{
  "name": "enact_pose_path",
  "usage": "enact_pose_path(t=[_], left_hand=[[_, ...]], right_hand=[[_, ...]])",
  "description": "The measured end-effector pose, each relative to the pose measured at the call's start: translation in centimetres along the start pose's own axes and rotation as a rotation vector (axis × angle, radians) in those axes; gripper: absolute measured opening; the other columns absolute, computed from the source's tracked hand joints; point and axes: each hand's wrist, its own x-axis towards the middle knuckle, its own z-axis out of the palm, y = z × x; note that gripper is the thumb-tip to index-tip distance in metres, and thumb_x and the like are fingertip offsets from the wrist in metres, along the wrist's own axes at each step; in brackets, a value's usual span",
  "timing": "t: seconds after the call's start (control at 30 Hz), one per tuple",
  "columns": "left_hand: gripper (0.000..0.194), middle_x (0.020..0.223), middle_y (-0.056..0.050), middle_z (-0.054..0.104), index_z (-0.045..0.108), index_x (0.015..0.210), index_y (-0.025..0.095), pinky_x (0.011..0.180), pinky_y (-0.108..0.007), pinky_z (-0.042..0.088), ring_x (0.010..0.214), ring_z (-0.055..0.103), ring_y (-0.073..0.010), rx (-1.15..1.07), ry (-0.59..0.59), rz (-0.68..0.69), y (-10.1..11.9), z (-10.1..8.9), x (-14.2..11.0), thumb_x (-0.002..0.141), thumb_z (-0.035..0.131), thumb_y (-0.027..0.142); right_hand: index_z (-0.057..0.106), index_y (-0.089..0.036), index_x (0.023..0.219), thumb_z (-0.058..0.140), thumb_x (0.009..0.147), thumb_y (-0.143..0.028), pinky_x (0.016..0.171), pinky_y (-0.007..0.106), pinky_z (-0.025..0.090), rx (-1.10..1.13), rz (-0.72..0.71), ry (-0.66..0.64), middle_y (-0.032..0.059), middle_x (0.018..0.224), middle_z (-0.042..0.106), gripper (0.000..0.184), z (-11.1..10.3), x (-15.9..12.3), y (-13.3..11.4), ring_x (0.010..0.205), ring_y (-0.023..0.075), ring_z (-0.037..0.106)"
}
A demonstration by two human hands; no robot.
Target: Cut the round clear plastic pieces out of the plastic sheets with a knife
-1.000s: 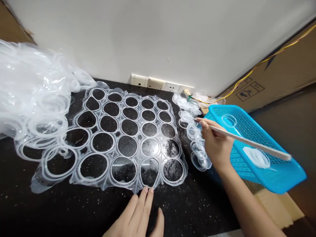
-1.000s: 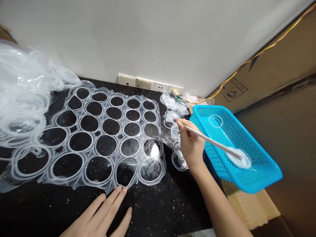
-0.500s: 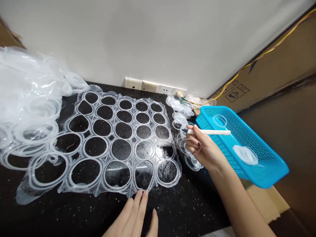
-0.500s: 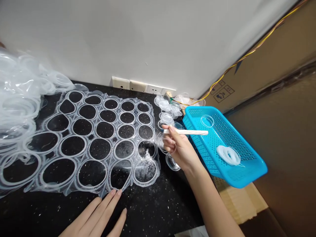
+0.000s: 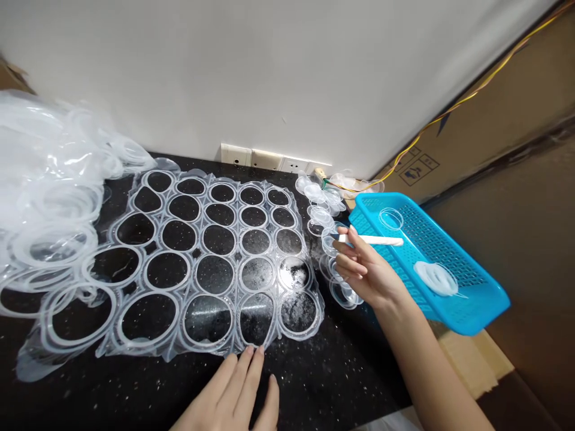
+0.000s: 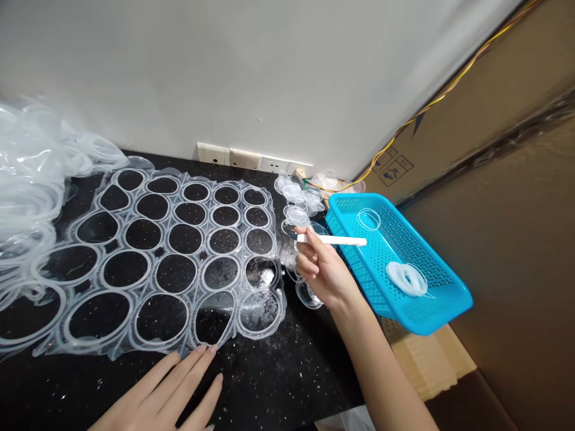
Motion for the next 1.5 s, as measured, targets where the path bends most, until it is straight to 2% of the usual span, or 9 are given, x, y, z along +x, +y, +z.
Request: enact_pose_path(t=[0.17,0.27,0.33,0.47,0.6,0.87,1.0,1.17,1.5], left_hand=[[0.025,0.085,0.002,0.071,0.062,0.087,0.021,0.081,-0.031,0.037,0.078,0.063,-0.0139,-0.155,0.031,-0.055,-1.7,-0.8,1.8,0.091,0.037,0.025],[0.026,0.099,-0.001,0.069,0.063,0.095,0.021,0.085,-0.03,0.035,0.092,0.061,-0.0154,-0.145,0.003,-0.068,-3.1,-1.1,2.9,0.091,0.039,0.03],[0.031,0.111,-0.006,0.065,0.063,0.102,0.02,0.088,-0.032,0.034,0.104,0.057,-0.0185,-0.11,-0.052,-0.077,-3.8,-1.0,3.3,0.091,0.037,0.035],[0.04,0.119,-0.013,0.059,0.062,0.106,0.019,0.09,-0.036,0.031,0.112,0.053,-0.023,-0.067,-0.138,-0.084,-4.4,0.0,3.4,0.092,0.035,0.044],[0.045,0.114,-0.01,0.063,0.065,0.103,0.022,0.091,-0.035,0.029,0.107,0.056,-0.0218,-0.078,-0.153,-0.099,-4.3,0.7,3.2,0.089,0.034,0.053],[0.048,0.114,-0.013,0.062,0.063,0.106,0.021,0.092,-0.036,0.027,0.109,0.054,-0.0246,-0.042,-0.192,-0.073,-4.1,0.6,2.8,0.087,0.038,0.057],[0.051,0.115,-0.015,0.062,0.062,0.107,0.02,0.092,-0.038,0.027,0.109,0.054,-0.0264,-0.028,-0.191,-0.082,-3.8,0.8,2.6,0.083,0.042,0.06],[0.064,0.116,-0.022,0.059,0.06,0.111,0.014,0.089,-0.044,0.026,0.108,0.054,-0.034,0.014,-0.221,0.029,-4.0,0.7,2.7,0.071,0.058,0.064],[0.065,0.115,-0.022,0.059,0.06,0.111,0.014,0.089,-0.046,0.024,0.108,0.053,-0.0355,0.01,-0.233,0.026,-4.0,0.6,2.7,0.07,0.06,0.064]], right_hand=[[0.065,-0.018,0.08,0.07,0.07,-0.043,0.034,0.014,0.014,-0.207,-0.098,-0.013,-0.0108,0.048,0.014,0.028,-0.3,-0.2,0.0,0.039,0.0027,0.01],[0.067,-0.016,0.077,0.067,0.073,-0.045,0.037,0.017,0.014,-0.356,-0.226,0.013,-0.0093,0.048,0.017,0.03,-0.5,0.1,0.4,0.041,0.0038,0.014],[0.07,-0.016,0.081,0.064,0.076,-0.045,0.038,0.018,0.016,-0.468,-0.297,0.009,-0.0069,0.051,0.027,0.03,-0.5,0.3,0.9,0.042,0.0036,0.019],[0.072,-0.018,0.081,0.064,0.078,-0.035,0.05,0.019,0.04,-0.713,-0.358,-0.124,0.0016,0.075,0.059,0.019,0.5,0.7,2.2,0.059,0.0069,0.05],[0.07,-0.016,0.078,0.066,0.077,-0.026,0.069,0.025,0.051,-0.814,-0.367,-0.291,0.0039,0.082,0.069,0.011,1.9,0.6,3.8,0.077,0.013,0.063],[0.069,-0.015,0.084,0.061,0.081,-0.018,0.073,0.026,0.054,-0.947,-0.498,-0.476,0.0048,0.082,0.07,0.009,2.6,0.4,5.4,0.08,0.0128,0.065],[0.069,-0.014,0.087,0.061,0.082,-0.018,0.074,0.027,0.055,-0.978,-0.532,-0.495,0.0055,0.084,0.07,0.01,2.4,0.6,5.7,0.081,0.0131,0.065],[0.069,-0.014,0.086,0.061,0.082,-0.017,0.074,0.026,0.054,-0.968,-0.537,-0.503,0.0058,0.083,0.07,0.01,2.3,0.6,5.7,0.08,0.0128,0.065],[0.068,-0.013,0.087,0.059,0.083,-0.015,0.071,0.023,0.054,-1.028,-0.624,-0.547,0.0061,0.082,0.069,0.01,2.1,0.6,6.1,0.077,0.0122,0.064]])
